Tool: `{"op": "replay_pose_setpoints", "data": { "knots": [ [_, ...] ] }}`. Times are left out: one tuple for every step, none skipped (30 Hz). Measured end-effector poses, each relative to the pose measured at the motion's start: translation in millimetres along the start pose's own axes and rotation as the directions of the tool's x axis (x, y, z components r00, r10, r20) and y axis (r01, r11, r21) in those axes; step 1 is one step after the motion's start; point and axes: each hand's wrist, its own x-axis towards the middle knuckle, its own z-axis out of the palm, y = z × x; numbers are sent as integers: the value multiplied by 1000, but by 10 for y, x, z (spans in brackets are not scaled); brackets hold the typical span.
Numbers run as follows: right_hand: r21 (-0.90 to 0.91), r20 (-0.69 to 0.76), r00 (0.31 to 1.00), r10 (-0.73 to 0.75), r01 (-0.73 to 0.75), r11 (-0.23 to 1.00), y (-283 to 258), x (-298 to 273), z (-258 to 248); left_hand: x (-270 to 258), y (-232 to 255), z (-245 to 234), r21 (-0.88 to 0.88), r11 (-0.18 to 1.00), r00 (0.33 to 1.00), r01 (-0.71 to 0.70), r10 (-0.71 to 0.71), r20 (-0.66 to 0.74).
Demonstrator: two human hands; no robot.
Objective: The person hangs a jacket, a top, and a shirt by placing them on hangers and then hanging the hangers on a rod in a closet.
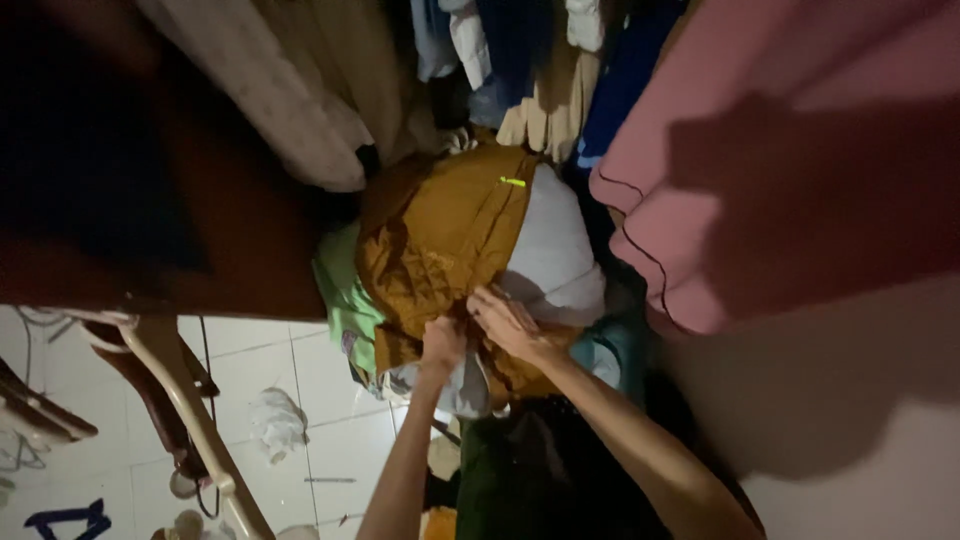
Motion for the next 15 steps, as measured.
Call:
{"op": "replay_pose_setpoints", "data": {
  "knots": [
    [-12, -20, 999, 42, -42, 999, 3, -90, -26, -14, -42, 70, 178, 978, 983, -109, 80, 163],
    [-23, -41, 996, 83, -84, 996, 44, -138, -64, -69, -16, 108, 86, 995, 985, 49, -62, 161],
    [-38, -72, 990, 120, -123, 992, 97, -164, -94, -58, 30, 52, -1, 979, 966, 202, -199, 164],
    [-132, -76, 990, 119, -128, 983, 152, -248, -94, -41, 109, -62, -86, 933, 927, 350, -331, 179],
    [-227, -78, 990, 116, -131, 965, 243, -349, -105, 5, 233, -209, -62, 934, 919, 351, -331, 214],
    [-321, -80, 990, 113, -133, 938, 339, -440, -101, 67, 378, -374, -37, 936, 910, 351, -331, 249],
    [-247, -133, 979, 156, -186, 951, 445, -532, -81, 109, 547, -511, -15, 936, 899, 351, -333, 285],
    [-170, -184, 962, 203, -235, 957, 547, -618, -58, 141, 708, -632, -59, 934, 903, 352, -322, 286],
    [-91, -236, 940, 248, -275, 957, 646, -664, -48, 215, 849, -753, -102, 931, 909, 349, -310, 279],
    [-65, -349, 905, 244, -283, 957, 725, -735, -24, 263, 977, -829, -145, 927, 915, 346, -299, 271],
    [-39, -458, 857, 238, -287, 957, 802, -807, 16, 311, 1077, -859, -115, 944, 931, 310, -276, 239],
    [-14, -560, 796, 230, -286, 958, 893, -872, 63, 372, 1151, -851, -84, 958, 945, 273, -252, 208],
    [49, -562, 807, 182, -187, 981, 1011, -929, 107, 441, 1191, -813, -49, 970, 957, 239, -226, 179],
    [111, -567, 813, 133, -84, 990, 1163, -986, 150, 523, 1201, -739, -48, 972, 960, 229, -218, 177],
    [171, -573, 815, 85, 18, 985, 1327, -1059, 211, 601, 1183, -618, -42, 975, 962, 217, -207, 179]
  ]
}}
